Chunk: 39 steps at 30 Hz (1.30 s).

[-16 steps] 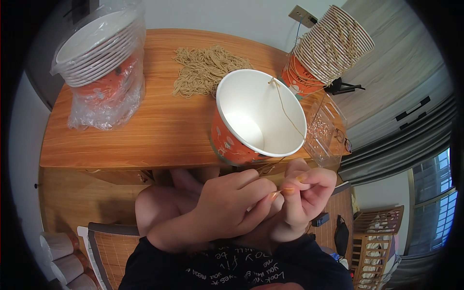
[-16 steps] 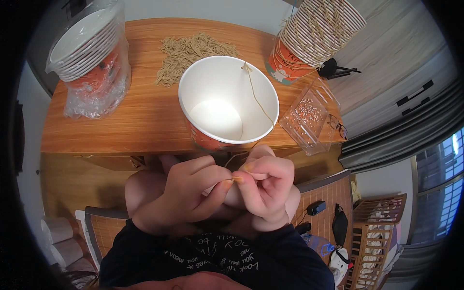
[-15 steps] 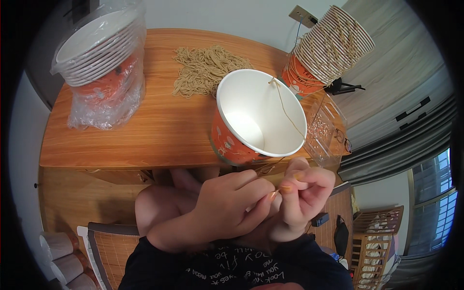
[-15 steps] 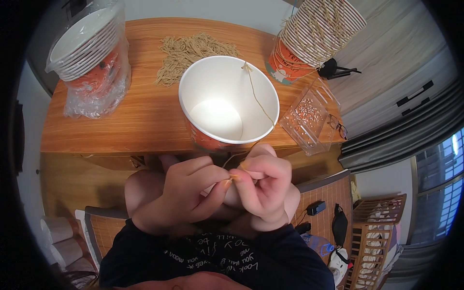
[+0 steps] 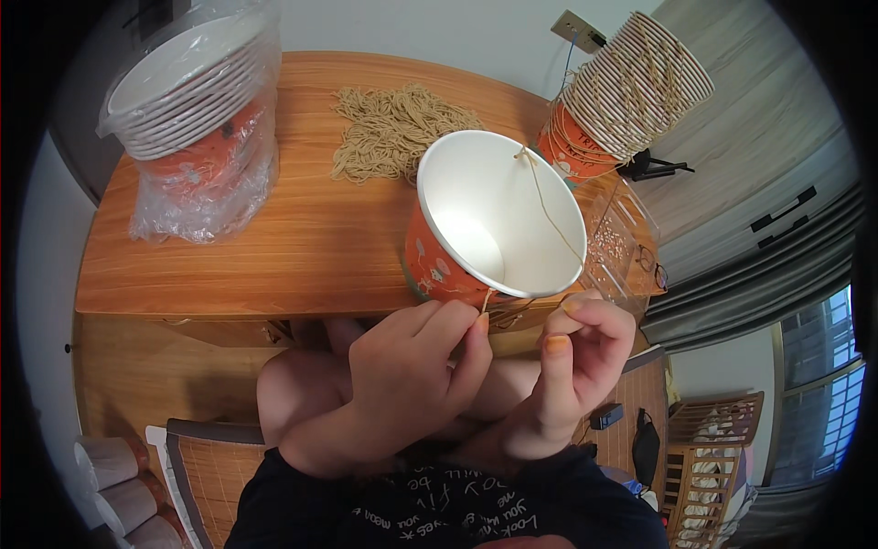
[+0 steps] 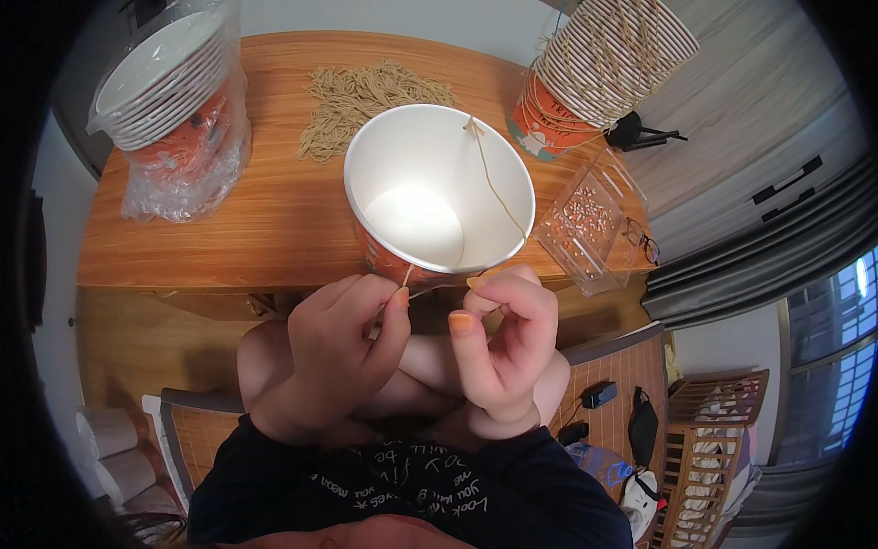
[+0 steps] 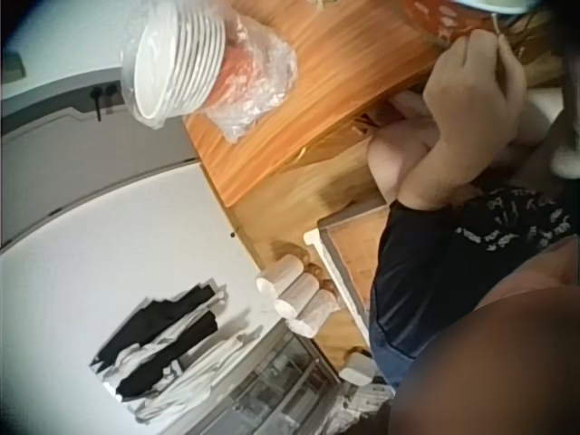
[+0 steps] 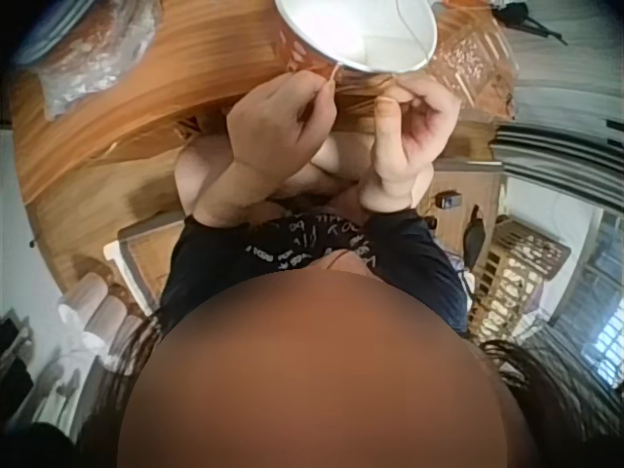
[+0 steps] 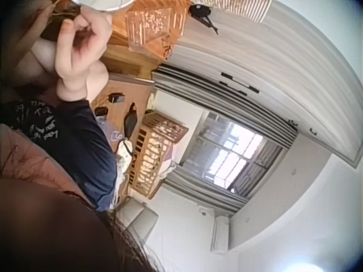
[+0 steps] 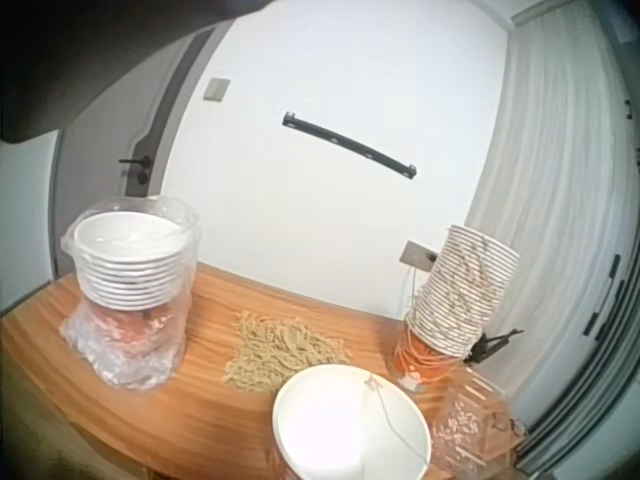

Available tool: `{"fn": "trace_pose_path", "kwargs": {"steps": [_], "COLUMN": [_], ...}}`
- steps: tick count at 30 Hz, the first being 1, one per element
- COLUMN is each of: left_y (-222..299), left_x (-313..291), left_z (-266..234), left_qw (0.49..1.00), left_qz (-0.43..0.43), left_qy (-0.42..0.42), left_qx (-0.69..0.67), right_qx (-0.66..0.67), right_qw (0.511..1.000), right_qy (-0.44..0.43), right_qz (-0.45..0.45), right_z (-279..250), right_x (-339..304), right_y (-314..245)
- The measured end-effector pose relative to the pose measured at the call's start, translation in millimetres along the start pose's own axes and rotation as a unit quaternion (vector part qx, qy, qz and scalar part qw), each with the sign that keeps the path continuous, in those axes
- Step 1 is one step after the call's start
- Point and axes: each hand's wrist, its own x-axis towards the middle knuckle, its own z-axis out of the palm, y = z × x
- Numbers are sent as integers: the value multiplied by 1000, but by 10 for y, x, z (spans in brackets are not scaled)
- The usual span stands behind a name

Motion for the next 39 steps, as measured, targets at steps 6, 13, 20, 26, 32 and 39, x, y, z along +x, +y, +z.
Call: {"fn": "trace_pose_path", "kwargs": {"steps": [6,13,20,26,32,39], "left_y": [-12,-27,-21,-30,-35,-87], "left_x": [9,4,0,12,25,41], "left_z": [17,35,45,39,45,102], "left_qw": [1000,1000,1000,1000,1000,1000], "left_qz": [-6,-10,-8,-9,-7,-18], "left_qy": [0,-8,-10,-11,-7,-1], "left_qx": [-4,15,16,11,8,-6], "right_qx": [-18,-40,-38,-46,-189,-214], "right_qw": [1000,999,999,999,978,970], "right_qy": [2,-7,-3,-1,-5,-98], "right_qz": [-5,-19,-21,-16,-91,-58], "right_z": [6,-2,-11,-18,-11,3], "right_x": [-3,9,5,6,120,215], "right_y": [34,22,22,25,24,-8]}}
